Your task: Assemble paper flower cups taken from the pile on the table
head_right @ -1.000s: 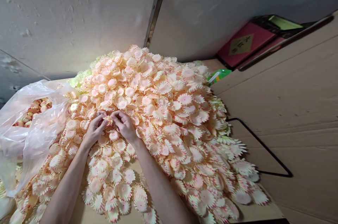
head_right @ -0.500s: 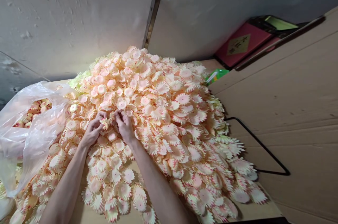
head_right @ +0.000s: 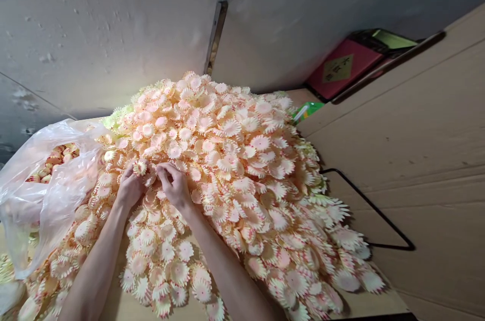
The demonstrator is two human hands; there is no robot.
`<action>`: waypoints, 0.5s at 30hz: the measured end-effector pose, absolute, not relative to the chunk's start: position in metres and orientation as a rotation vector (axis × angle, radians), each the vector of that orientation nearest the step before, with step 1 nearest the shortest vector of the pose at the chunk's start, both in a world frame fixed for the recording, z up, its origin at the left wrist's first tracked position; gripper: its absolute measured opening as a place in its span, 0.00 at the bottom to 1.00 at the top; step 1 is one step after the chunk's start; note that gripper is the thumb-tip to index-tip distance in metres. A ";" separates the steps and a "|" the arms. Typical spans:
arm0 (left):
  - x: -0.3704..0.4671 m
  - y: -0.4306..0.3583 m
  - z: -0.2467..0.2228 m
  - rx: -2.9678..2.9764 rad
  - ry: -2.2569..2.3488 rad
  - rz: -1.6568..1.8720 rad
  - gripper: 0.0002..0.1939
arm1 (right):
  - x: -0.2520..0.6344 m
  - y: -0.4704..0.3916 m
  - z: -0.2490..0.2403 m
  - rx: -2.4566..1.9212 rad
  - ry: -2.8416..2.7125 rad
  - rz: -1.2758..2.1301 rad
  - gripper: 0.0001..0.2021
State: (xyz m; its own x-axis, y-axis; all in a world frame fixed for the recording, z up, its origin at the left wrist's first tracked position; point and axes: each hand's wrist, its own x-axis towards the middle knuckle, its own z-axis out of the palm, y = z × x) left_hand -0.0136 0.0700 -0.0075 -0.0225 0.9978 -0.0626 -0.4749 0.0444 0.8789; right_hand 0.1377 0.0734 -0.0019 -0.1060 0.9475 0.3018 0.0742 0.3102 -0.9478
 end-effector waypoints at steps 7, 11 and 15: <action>-0.012 0.069 -0.005 0.668 0.908 1.391 0.17 | 0.142 0.041 0.059 -1.196 -1.989 0.514 0.19; -0.012 0.070 -0.005 0.674 0.895 1.404 0.15 | 0.169 0.005 0.100 -0.908 -2.039 0.716 0.13; -0.012 0.070 -0.005 0.659 0.848 1.399 0.15 | 0.202 -0.057 0.107 -0.231 -2.053 1.722 0.14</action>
State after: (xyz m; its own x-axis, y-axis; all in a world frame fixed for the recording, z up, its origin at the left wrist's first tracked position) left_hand -0.0117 0.0704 -0.0046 -0.0255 0.9926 -0.1186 -0.5648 0.0836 0.8210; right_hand 0.2018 -0.0567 0.1070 -0.8856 0.4043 0.2287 -0.1549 0.2071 -0.9660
